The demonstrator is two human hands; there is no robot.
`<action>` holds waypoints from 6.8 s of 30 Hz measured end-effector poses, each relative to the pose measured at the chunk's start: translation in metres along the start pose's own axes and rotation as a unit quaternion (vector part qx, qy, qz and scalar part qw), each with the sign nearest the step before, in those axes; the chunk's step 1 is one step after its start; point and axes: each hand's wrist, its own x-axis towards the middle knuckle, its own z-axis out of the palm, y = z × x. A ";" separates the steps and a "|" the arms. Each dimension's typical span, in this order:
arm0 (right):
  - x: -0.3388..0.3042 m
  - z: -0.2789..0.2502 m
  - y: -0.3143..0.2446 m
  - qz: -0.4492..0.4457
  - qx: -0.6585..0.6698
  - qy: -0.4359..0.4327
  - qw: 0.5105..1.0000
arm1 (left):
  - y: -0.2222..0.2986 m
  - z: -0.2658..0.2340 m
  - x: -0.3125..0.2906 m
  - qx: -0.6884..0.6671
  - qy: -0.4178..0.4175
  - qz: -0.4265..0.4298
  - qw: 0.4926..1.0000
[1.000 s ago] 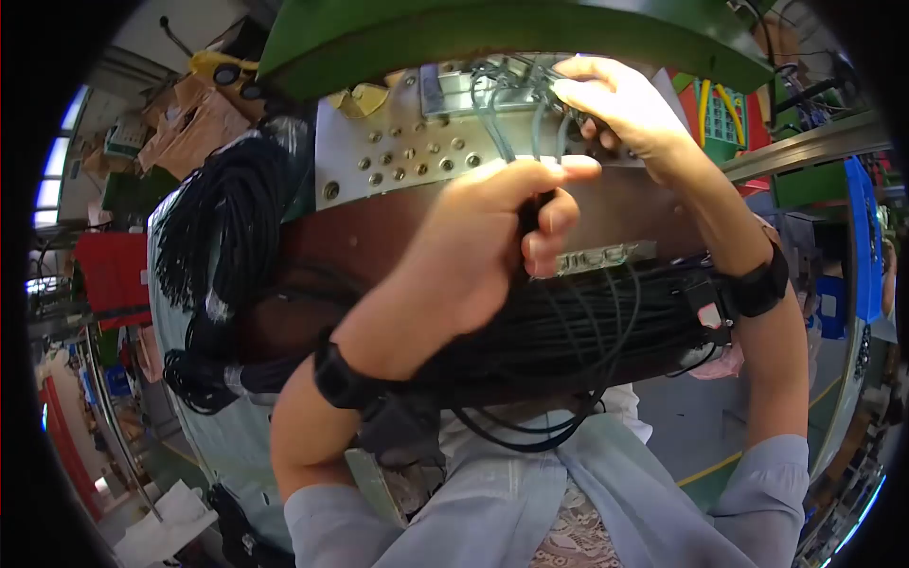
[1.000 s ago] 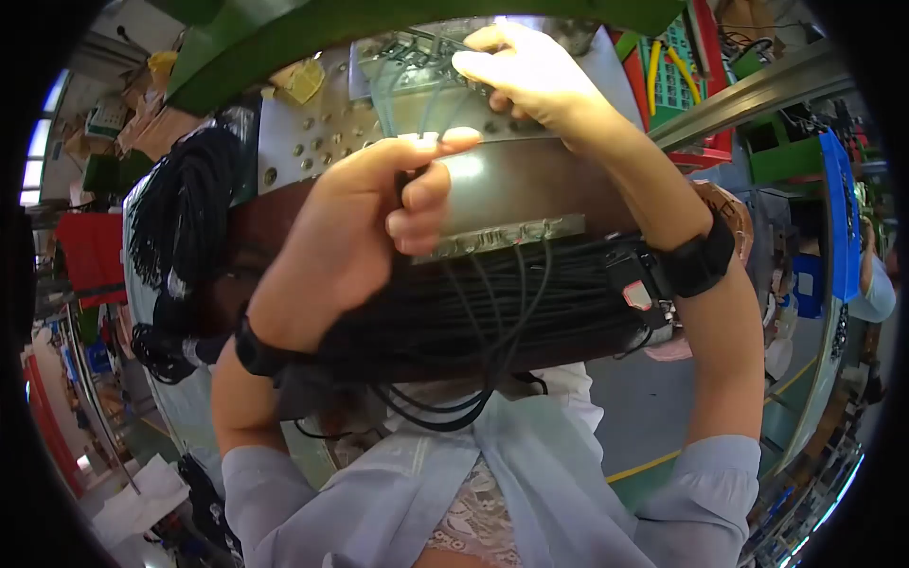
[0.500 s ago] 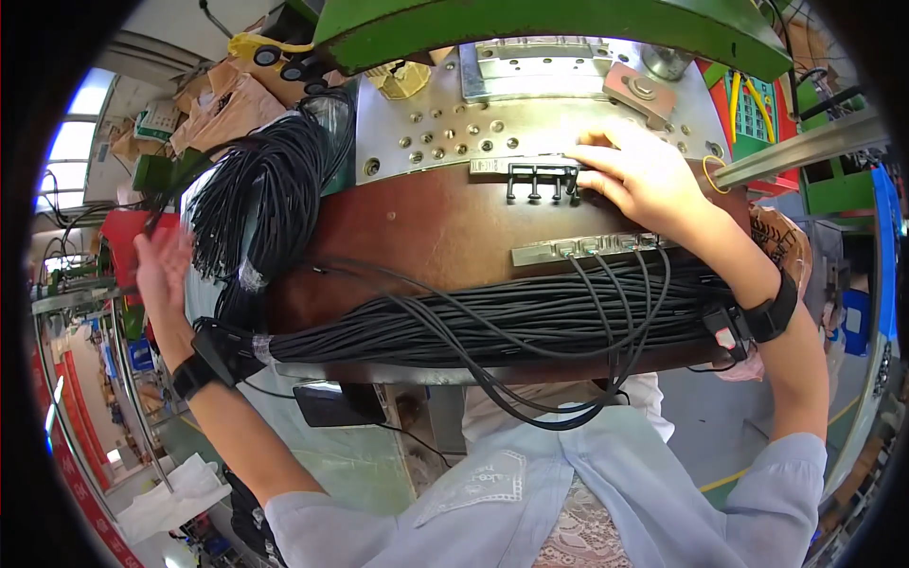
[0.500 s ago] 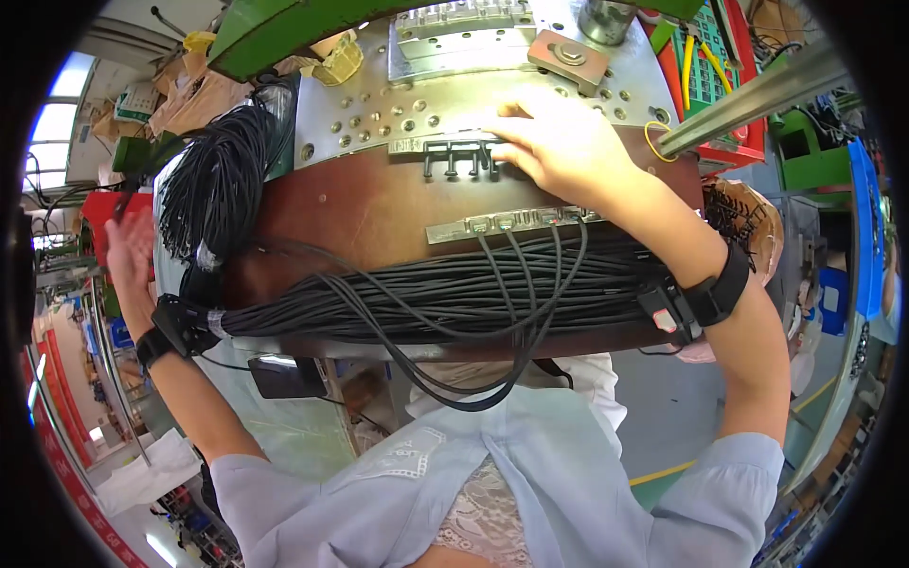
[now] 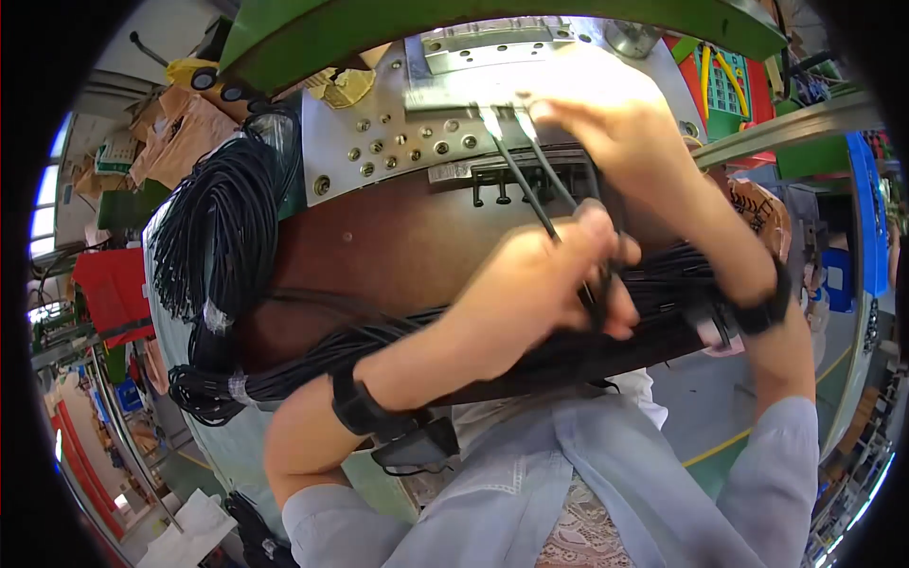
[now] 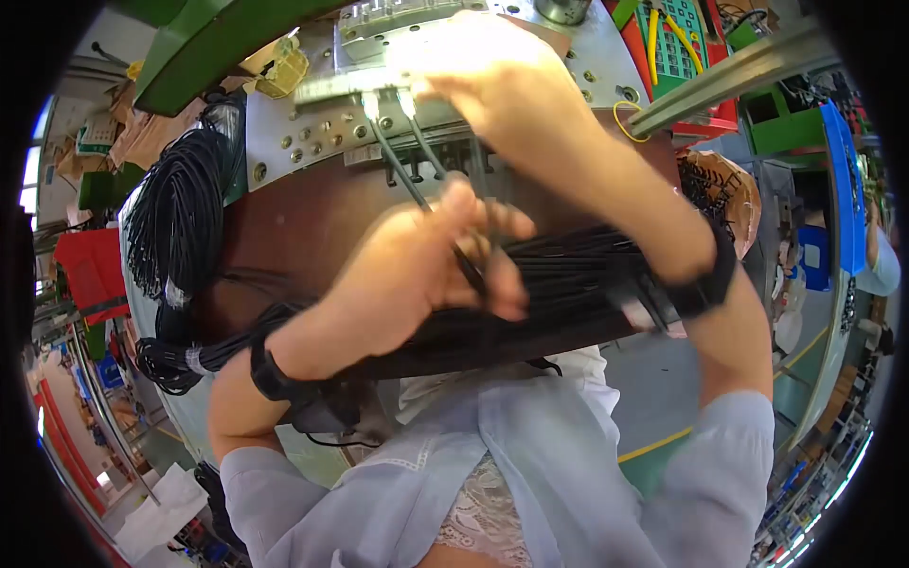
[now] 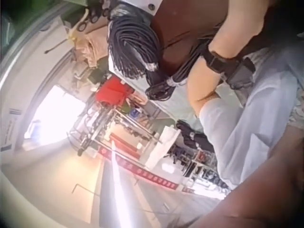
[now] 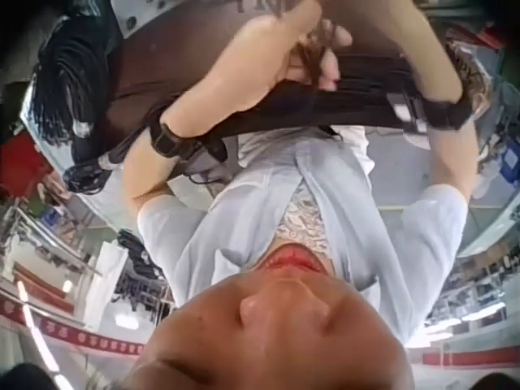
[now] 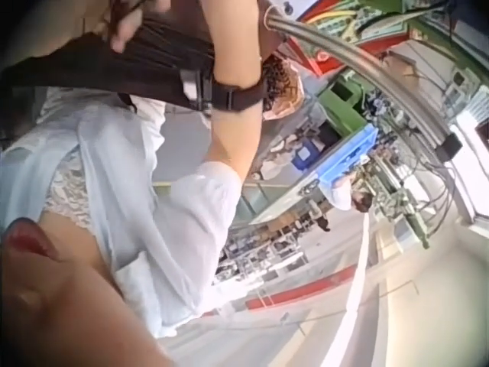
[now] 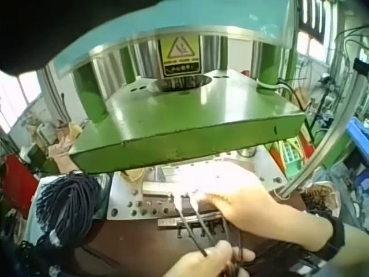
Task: The person picks up a bundle of cables, places them on the workbench, and inserts the connectors of several cables into a metal fixture. They then operate a machine to process the connectors before removing the cables and placing them back onto the workbench.
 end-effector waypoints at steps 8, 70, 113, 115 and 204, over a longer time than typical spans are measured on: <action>0.021 0.000 0.049 0.310 0.198 -0.046 0.929 | 0.088 -0.088 0.100 -0.202 0.022 0.046 0.978; -0.401 -0.020 -0.096 0.477 0.047 -0.115 0.870 | -0.185 -0.112 -0.155 0.613 0.349 -0.064 0.706; -0.171 -0.196 0.020 0.424 -0.270 -0.214 0.838 | -0.006 -0.086 -0.096 0.472 0.210 0.172 0.839; -0.124 -0.156 0.009 0.383 -0.121 -0.215 0.890 | 0.005 -0.084 -0.103 0.360 0.178 0.074 0.913; -0.069 -0.052 -0.092 0.103 0.059 -0.066 0.991 | -0.053 0.027 -0.055 -0.060 0.001 -0.034 0.998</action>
